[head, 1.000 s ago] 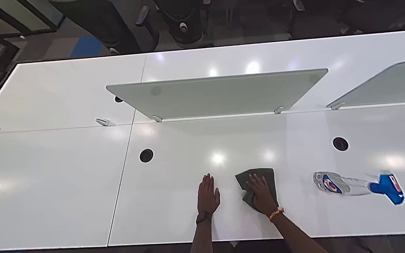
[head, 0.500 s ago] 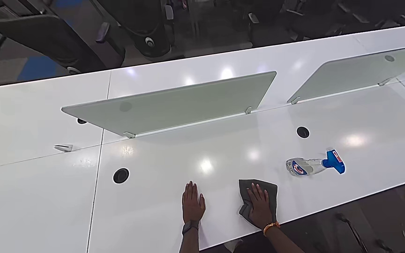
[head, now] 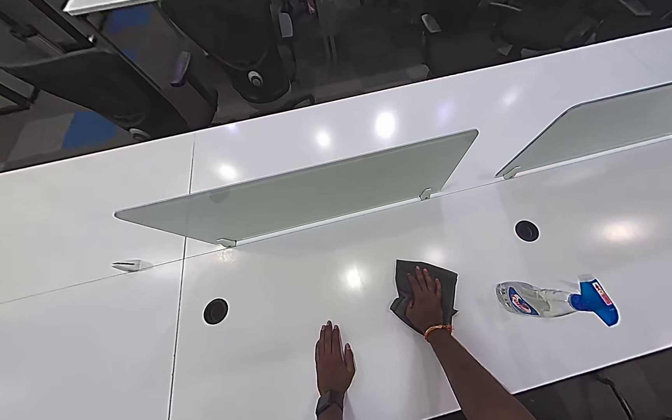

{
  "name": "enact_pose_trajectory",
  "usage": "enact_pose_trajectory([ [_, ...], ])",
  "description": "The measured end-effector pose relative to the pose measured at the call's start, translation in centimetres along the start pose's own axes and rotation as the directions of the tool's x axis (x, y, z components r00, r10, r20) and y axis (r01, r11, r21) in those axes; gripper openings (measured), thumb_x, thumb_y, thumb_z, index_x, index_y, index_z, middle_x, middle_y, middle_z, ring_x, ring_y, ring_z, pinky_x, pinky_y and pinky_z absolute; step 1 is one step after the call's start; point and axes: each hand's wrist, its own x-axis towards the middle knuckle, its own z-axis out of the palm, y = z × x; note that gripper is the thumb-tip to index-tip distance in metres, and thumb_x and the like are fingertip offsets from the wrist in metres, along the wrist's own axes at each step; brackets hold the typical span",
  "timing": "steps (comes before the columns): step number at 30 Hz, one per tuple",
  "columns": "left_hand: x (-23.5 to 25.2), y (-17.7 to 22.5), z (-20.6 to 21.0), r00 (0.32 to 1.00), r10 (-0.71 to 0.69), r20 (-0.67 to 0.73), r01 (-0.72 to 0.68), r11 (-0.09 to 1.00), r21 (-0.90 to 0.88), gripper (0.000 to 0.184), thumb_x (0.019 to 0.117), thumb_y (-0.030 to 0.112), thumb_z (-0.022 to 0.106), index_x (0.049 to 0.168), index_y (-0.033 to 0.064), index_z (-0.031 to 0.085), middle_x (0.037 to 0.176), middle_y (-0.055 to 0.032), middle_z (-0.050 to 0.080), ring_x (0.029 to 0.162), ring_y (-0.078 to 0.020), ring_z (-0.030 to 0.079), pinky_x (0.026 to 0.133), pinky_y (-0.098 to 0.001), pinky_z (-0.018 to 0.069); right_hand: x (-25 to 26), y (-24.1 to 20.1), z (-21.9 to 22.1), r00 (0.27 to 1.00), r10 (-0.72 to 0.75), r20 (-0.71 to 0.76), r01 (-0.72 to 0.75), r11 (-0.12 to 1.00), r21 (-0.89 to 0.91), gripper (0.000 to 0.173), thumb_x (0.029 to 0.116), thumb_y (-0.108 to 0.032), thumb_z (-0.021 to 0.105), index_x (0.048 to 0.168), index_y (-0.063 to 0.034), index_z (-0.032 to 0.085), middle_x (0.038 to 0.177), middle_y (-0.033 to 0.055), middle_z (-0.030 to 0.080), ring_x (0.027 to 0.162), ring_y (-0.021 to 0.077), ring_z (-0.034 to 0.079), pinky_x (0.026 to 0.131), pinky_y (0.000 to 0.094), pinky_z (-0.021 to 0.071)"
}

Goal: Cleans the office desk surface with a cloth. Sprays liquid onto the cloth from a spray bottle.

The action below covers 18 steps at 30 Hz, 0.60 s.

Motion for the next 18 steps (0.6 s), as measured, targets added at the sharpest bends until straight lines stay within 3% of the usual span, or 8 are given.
enact_pose_trajectory([
  [18,0.1,0.5,-0.4,0.998,-0.045,0.049,0.044,0.999,0.018,0.064,0.0968,0.043,0.036,0.144,0.0058,0.057,0.157,-0.0143,0.046,0.148,-0.0315,0.039,0.120,-0.0472,0.0320,12.6,-2.1,0.4,0.991,0.103,-0.084,-0.103,0.995,-0.002,0.067,0.0826,-0.022,0.058,0.149,-0.0196,0.052,0.166,0.0060,0.035,0.155,0.0308,0.026,0.121,0.0648,0.0161],
])
